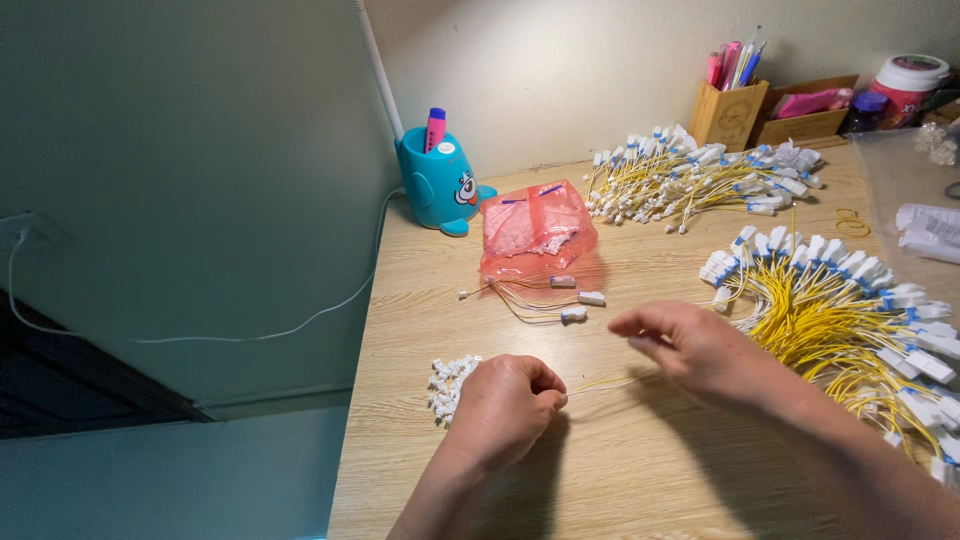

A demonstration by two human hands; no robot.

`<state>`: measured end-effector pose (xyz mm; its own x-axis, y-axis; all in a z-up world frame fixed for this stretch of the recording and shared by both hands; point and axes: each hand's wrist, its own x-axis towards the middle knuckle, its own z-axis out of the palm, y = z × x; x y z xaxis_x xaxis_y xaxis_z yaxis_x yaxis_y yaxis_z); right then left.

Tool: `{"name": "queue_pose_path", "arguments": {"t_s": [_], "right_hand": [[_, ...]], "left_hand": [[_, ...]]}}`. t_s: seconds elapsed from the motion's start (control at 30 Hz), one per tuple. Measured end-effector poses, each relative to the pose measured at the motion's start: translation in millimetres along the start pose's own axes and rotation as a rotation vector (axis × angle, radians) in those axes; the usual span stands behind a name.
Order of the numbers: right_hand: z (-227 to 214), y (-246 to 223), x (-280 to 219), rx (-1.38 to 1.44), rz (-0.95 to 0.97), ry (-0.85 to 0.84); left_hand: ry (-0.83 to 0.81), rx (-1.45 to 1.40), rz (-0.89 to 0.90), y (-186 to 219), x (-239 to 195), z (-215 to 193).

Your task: The person assembles small white plastic LED connectors onto yellow wires by hand. They repeatedly pick up a connector, slide it onto the end of a wire, and place the finished assembly on the table.

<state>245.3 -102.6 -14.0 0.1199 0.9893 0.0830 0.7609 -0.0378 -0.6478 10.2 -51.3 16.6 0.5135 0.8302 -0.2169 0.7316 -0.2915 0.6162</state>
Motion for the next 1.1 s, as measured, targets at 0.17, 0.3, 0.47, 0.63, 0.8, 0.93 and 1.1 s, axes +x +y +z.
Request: {"name": "queue_pose_path", "arguments": {"t_s": [0.17,0.3,0.47,0.63,0.8,0.93,1.1], "right_hand": [[-47,-25,-20,-0.092,0.291,-0.051],[-42,-26,-26,-0.284,0.389,-0.23],[-18,21,-15,-0.417,0.115,-0.199],[-16,22,-16,-0.397,0.087,-0.214],[-13,20,-14,-0.518,0.065,-0.159],[-13,8,-10,-0.706,0.122,-0.268],[29,2,4,-0.196,-0.455,-0.033]], "left_hand": [[0.022,0.004,0.021,-5,5,7],[-0.014,0.007,-0.038,1,0,2],[-0.03,-0.011,-0.052,13,-9,-8],[0.044,-0.007,0.033,5,-4,-4],[0.002,0.029,-0.007,-3,0,0],[0.045,0.086,0.041,-5,2,6],[0.028,0.004,-0.013,6,-5,0]]}}
